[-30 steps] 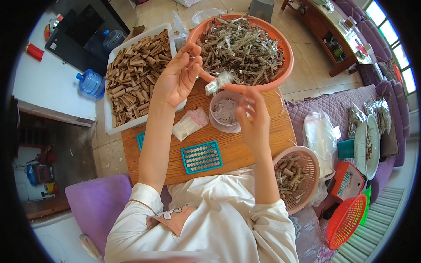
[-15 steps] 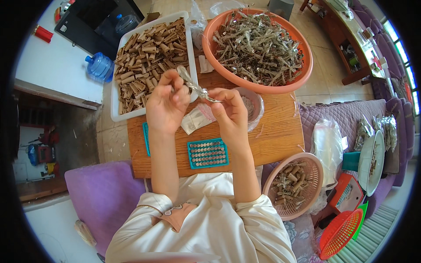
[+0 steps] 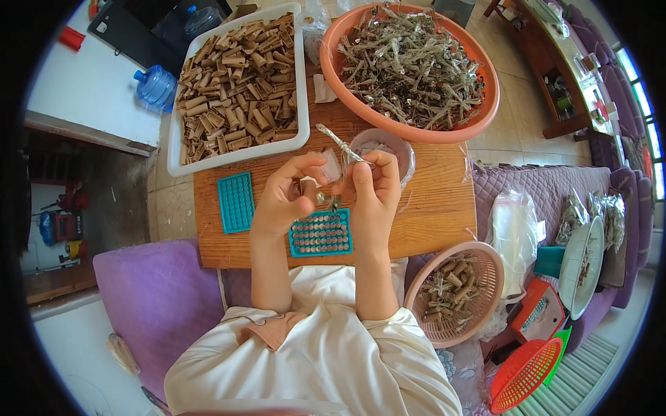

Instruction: The person assembles small capsules into paper tubes by hand.

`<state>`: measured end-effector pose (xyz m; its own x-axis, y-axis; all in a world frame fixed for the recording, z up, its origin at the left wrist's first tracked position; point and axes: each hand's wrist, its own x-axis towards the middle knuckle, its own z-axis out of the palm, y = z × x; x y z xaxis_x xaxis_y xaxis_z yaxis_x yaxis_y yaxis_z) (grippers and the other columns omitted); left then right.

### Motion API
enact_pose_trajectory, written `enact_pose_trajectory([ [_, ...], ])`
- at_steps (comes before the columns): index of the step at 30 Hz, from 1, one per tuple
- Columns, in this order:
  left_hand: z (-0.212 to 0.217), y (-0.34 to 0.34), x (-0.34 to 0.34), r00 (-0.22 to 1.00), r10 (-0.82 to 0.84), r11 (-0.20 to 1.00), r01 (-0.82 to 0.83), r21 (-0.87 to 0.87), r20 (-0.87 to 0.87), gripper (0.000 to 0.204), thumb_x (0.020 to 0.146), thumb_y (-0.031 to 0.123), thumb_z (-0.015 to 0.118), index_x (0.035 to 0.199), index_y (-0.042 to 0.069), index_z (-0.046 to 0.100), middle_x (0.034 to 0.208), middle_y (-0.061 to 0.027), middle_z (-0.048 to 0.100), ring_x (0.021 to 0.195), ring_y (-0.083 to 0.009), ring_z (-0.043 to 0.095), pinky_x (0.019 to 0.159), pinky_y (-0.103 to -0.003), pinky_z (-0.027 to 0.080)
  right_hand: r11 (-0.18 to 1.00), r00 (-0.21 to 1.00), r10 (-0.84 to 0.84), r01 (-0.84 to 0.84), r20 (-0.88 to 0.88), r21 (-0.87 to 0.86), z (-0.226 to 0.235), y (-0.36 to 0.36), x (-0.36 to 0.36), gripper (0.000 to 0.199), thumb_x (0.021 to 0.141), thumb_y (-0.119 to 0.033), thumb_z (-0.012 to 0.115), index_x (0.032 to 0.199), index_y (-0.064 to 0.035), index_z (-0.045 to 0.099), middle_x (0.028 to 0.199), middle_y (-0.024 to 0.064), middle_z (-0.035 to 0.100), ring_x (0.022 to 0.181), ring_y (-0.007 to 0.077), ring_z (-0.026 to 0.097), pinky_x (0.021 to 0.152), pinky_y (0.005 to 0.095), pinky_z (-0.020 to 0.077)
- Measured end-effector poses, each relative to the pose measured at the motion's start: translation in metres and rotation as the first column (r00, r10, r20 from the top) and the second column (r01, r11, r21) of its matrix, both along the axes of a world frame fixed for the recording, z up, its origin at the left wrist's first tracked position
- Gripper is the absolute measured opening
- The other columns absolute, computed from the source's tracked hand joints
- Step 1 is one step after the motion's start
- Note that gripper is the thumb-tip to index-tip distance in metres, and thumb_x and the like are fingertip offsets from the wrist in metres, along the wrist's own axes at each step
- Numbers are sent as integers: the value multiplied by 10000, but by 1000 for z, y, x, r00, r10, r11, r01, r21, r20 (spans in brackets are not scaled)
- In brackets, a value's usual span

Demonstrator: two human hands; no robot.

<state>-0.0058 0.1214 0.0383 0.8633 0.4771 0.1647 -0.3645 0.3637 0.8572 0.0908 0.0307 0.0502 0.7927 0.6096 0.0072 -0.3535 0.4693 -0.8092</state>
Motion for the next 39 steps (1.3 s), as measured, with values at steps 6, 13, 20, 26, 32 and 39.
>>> enact_pose_trajectory([
  [6, 0, -3, -9, 959, 168, 939, -85, 333, -227, 277, 720, 116, 678, 971, 38, 593, 757, 42, 544, 530, 2, 324, 476, -154, 278, 990, 978, 29, 1, -205, 144, -4, 5, -6, 59, 874, -93, 470, 911, -66, 432, 757, 41, 510, 596, 139, 542, 570, 250, 474],
  [13, 3, 6, -13, 974, 144, 961, -96, 260, -175, 226, 745, 105, 634, 953, 33, 585, 768, 20, 532, 555, -13, 367, 500, -156, 307, 970, 918, -34, 125, -395, 206, -8, 3, 0, 53, 873, -112, 479, 913, -98, 447, 799, 33, 514, 609, 145, 526, 617, 284, 474],
  [20, -5, 10, -14, 965, 186, 954, -132, 271, -185, 239, 754, 102, 603, 987, 52, 577, 739, 19, 513, 550, -22, 361, 516, -166, 327, 970, 899, -31, 133, -437, 205, -11, 1, 5, 26, 873, -108, 470, 896, -104, 459, 777, 23, 525, 618, 135, 523, 623, 291, 472],
  [26, -12, 26, -44, 488, 401, 761, 295, 578, -776, 222, 807, 223, 512, 940, 51, 557, 911, -147, 596, 793, -322, 581, 680, -380, 447, 962, 881, 71, 63, -468, 265, -23, -2, 10, 102, 894, -158, 436, 923, -77, 491, 775, 24, 550, 658, 114, 532, 628, 283, 469],
  [32, -34, 23, -69, 375, 798, 365, 323, 873, -472, 332, 794, 213, 552, 1071, 37, 504, 1063, -142, 549, 925, -285, 551, 770, -366, 434, 969, 837, 118, 21, -535, 246, -24, 8, 2, 24, 876, -124, 466, 893, -109, 475, 770, 17, 551, 705, 118, 543, 622, 285, 474],
  [39, -6, -5, -23, 830, 201, 957, -52, 286, -520, 307, 815, 193, 575, 1056, 20, 496, 799, -91, 589, 686, -156, 591, 619, -250, 469, 987, 867, 69, 13, -493, 160, -25, 20, -18, 35, 873, -112, 484, 905, -115, 469, 861, 13, 541, 766, 103, 523, 654, 268, 465],
])
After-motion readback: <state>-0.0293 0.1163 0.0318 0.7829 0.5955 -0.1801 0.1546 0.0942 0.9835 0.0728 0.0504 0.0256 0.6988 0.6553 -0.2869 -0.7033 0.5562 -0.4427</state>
